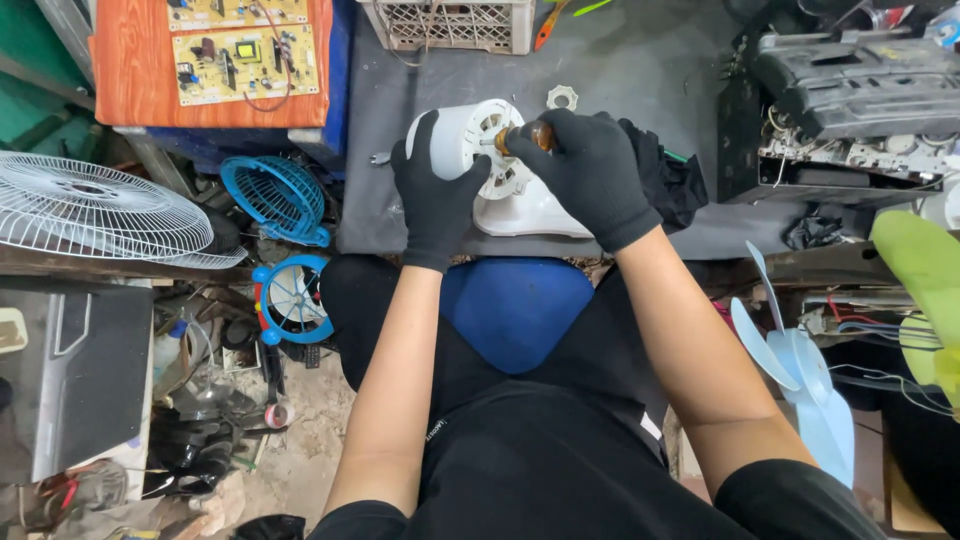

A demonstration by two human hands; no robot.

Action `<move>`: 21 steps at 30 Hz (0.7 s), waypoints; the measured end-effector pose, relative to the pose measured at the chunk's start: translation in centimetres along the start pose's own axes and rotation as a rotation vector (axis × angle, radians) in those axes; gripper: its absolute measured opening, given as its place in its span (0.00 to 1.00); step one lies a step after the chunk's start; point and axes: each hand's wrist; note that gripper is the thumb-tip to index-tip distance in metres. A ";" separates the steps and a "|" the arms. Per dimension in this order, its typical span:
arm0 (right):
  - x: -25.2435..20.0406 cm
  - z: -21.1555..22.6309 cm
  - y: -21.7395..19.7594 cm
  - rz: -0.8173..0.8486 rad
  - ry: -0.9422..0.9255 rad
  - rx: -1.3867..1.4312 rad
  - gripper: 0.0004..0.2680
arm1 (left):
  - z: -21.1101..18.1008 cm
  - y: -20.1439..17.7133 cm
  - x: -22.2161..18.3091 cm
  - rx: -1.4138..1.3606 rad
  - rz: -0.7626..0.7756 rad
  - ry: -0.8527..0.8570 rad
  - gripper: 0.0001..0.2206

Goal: The person is repairing a fan motor by using a screwdriver to secure or remove parts of the housing.

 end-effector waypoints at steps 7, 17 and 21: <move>-0.2 1.0 -1.7 0.189 -0.146 -0.026 0.23 | 0.1 -0.1 -0.1 -0.005 0.027 -0.030 0.35; 0.2 1.2 -0.9 0.026 -0.166 0.033 0.08 | 0.5 -0.2 -0.2 0.017 0.024 0.039 0.35; 0.0 1.4 -1.9 0.024 -0.312 0.058 0.12 | 0.3 -0.4 -0.3 -0.017 0.038 -0.033 0.35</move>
Point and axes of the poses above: each hand's wrist, its own x-axis towards the middle knuckle, its own y-axis out of the palm, z = x × y, and after that the axes turned 14 degrees about y, right-handed
